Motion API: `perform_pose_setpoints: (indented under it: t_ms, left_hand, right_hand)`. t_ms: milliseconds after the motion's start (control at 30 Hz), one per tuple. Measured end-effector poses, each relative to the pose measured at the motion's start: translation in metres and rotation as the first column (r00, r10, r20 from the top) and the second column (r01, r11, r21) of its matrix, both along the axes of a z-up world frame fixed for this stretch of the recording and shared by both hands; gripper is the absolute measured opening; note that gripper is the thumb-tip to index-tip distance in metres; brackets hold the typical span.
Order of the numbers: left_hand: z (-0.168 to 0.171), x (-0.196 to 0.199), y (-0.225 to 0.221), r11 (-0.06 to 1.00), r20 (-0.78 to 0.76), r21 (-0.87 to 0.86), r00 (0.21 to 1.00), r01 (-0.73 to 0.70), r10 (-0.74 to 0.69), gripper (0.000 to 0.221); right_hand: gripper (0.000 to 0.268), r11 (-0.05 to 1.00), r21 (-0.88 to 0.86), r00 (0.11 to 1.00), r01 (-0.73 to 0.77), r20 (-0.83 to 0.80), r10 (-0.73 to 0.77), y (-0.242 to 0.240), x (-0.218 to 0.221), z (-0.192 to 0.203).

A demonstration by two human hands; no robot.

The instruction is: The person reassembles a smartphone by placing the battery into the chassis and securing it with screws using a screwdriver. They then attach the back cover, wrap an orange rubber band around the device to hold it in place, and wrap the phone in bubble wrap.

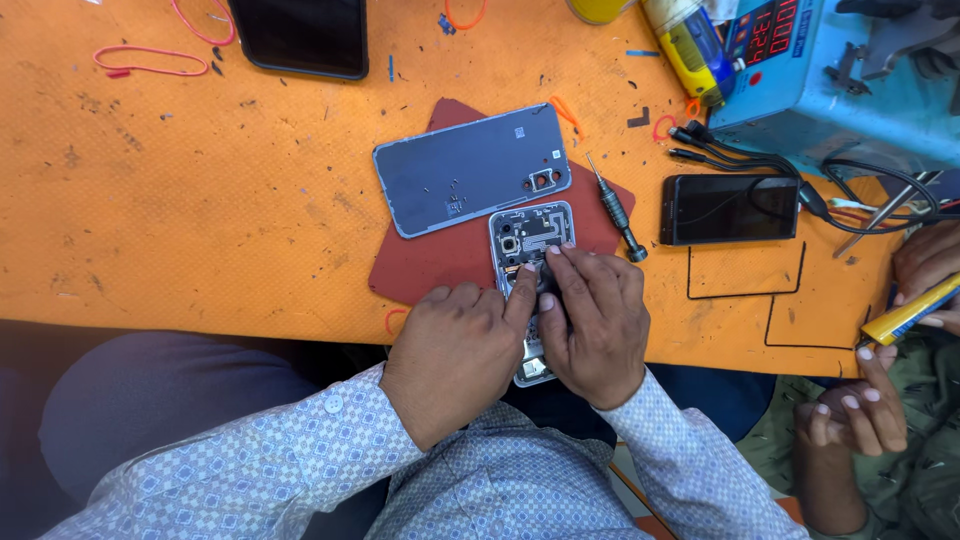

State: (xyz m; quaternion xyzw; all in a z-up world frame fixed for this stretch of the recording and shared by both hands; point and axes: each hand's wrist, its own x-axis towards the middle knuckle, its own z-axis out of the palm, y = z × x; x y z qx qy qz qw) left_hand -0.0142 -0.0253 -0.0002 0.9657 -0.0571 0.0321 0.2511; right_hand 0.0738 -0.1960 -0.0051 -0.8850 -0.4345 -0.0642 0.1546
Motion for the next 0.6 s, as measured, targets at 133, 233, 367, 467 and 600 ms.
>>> perform_pose_setpoints:
  t_ms: [133, 233, 367, 467, 600]
  left_hand:
    - [0.0014, 0.0014, -0.0006, 0.996, 0.033, -0.072, 0.998, -0.043, 0.046, 0.053]
    - [0.0019, 0.0040, -0.0013, 0.996, 0.051, -0.057, 0.996, -0.070, 0.073, 0.054]
    - [0.0001, 0.0015, -0.0040, 0.997, 0.007, 0.034, 0.997, -0.075, 0.075, 0.059]
    - [-0.0011, 0.0012, -0.0068, 0.993, -0.038, 0.110, 0.998, -0.048, 0.053, 0.058]
    - [0.0006, 0.0042, -0.0081, 0.993, -0.055, 0.109, 0.998, -0.036, 0.042, 0.060]
  right_hand:
    - [0.042, 0.998, -0.060, 0.999, -0.028, -0.021, 0.027, 0.0019, -0.0002, 0.0068]
    - [0.043, 0.998, -0.052, 0.999, -0.036, -0.040, 0.034, 0.0014, 0.0038, 0.0080]
    - [0.044, 0.998, -0.042, 0.998, -0.049, -0.047, 0.047, 0.0019, 0.0027, 0.0039]
    - [0.045, 0.996, -0.071, 0.998, -0.057, -0.042, 0.055, 0.0008, -0.0003, 0.0047]
    - [0.047, 0.990, -0.123, 0.998, -0.064, 0.011, 0.066, 0.0034, -0.0028, 0.0092]
